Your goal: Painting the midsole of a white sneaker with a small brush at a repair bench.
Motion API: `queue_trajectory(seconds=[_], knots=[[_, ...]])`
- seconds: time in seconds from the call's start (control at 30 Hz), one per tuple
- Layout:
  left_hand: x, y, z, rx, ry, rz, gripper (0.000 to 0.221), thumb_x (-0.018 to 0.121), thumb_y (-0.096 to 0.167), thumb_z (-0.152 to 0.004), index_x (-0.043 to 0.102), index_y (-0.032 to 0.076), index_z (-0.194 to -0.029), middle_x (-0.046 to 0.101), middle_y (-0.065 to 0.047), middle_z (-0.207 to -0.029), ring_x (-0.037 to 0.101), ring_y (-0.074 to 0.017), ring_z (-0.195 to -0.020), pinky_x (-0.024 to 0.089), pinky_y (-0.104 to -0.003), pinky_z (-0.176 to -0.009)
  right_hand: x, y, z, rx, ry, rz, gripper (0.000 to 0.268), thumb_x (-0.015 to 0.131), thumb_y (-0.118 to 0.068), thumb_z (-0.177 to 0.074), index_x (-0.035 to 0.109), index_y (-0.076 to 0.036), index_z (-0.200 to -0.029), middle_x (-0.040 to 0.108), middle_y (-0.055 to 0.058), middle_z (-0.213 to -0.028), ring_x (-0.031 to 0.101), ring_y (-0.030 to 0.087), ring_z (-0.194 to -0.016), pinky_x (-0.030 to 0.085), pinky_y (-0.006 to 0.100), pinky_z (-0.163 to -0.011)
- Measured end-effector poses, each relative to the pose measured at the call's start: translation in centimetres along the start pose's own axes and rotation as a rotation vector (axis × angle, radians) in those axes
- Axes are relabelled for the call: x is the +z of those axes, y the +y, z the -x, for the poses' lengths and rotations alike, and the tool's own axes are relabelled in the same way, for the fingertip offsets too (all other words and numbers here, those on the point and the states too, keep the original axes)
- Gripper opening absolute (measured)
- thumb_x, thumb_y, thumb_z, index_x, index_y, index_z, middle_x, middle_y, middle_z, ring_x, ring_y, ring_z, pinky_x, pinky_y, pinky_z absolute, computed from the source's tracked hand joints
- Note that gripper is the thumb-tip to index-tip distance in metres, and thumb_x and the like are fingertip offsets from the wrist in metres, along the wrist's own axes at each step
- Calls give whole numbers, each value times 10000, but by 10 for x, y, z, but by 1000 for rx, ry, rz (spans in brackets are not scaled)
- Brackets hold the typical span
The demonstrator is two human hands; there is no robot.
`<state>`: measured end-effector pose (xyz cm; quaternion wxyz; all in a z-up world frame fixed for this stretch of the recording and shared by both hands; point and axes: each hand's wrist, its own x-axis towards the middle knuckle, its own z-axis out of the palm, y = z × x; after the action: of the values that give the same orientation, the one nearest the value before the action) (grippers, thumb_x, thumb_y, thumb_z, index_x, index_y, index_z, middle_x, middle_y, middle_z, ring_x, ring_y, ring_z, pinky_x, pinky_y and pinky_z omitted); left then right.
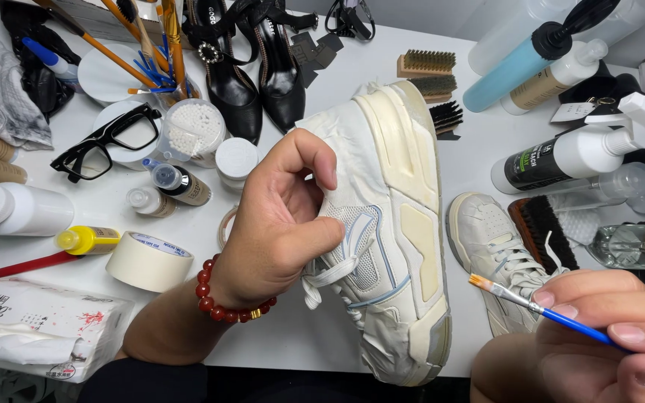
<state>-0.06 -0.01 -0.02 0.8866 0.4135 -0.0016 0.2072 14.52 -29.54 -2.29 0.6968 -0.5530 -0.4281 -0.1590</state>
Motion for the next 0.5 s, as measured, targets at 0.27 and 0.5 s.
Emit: queue_trajectory(seconds=[0.27,0.5], knots=[[4,-2,5,58,-10,-135,361,568,-157,-829,465,32,-1120,492,-62,-1126,508,-113,-1076,460,-278,-1022,-4,5,-1,-18,-64,-19,259,339,-269,-1066,436,-35,-1012,548,162,-829,558,306,-601,551,400,-551],[5,-4,6,111,-3,-242,349,599,-142,-861,475,38,-1134,488,-44,-1116,500,-95,-1053,454,-254,-991,-9,11,2,-34,-46,-16,267,313,-263,-1066,435,-32,-1011,546,170,-814,546,309,-596,542,398,-541]])
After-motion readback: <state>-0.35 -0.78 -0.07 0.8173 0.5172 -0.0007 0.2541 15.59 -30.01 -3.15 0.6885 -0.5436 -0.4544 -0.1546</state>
